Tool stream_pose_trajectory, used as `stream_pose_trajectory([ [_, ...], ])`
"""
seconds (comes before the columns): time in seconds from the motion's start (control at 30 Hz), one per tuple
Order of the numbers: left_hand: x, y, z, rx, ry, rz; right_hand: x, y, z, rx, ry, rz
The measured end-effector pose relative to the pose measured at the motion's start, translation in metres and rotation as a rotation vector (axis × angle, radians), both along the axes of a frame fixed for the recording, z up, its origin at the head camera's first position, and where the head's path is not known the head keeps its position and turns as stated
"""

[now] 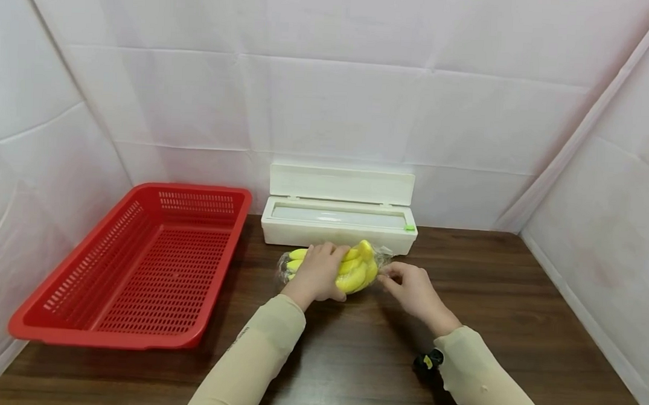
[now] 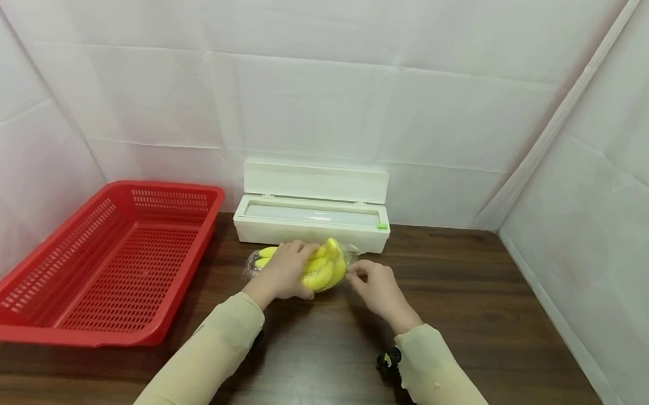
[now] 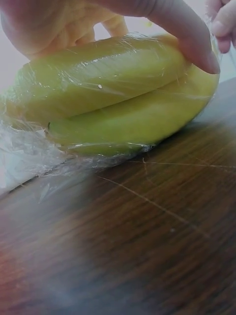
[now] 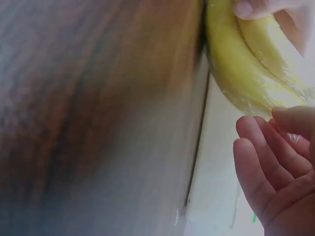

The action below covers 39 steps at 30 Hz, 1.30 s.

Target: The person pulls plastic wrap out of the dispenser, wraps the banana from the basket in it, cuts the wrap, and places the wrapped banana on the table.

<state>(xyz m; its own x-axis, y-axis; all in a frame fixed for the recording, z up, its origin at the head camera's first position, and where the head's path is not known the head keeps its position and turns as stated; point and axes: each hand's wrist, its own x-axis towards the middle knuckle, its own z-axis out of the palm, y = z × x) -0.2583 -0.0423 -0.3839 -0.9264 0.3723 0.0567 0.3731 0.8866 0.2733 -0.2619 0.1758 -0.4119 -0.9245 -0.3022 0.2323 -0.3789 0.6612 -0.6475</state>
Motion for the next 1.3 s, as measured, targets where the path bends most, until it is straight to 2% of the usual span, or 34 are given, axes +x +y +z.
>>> stream_pose_trajectory([
  [0.2, 0.001, 0.001, -0.001, -0.009, 0.004, 0.007, 0.0, 0.003, 0.004, -0.144, -0.066, 0.029],
  [0.37, 0.002, 0.001, -0.003, -0.019, 0.003, 0.006, -0.001, 0.002, 0.005, -0.261, -0.121, 0.012],
  [0.57, 0.002, 0.003, -0.005, -0.022, 0.007, 0.0, -0.008, -0.004, 0.001, -0.363, -0.138, -0.083],
  [0.7, 0.002, 0.004, -0.005, -0.014, 0.008, -0.001, -0.013, -0.008, 0.001, -0.41, -0.18, -0.163],
  [0.8, 0.002, 0.004, -0.005, -0.015, 0.006, 0.001, -0.016, -0.008, 0.002, -0.441, -0.206, -0.183],
  [0.87, 0.002, 0.003, -0.004, -0.022, 0.006, 0.003, -0.017, -0.008, 0.002, -0.449, -0.197, -0.169],
  [1.0, 0.002, 0.003, -0.003, -0.024, 0.014, 0.002, -0.016, -0.01, 0.0, -0.428, -0.114, -0.153],
  [1.17, 0.003, 0.003, -0.002, -0.012, 0.017, -0.002, -0.012, -0.016, -0.003, -0.409, 0.016, -0.196],
  [1.3, 0.003, 0.003, -0.001, -0.019, 0.02, 0.001, -0.007, -0.02, -0.004, -0.404, 0.068, -0.202],
])
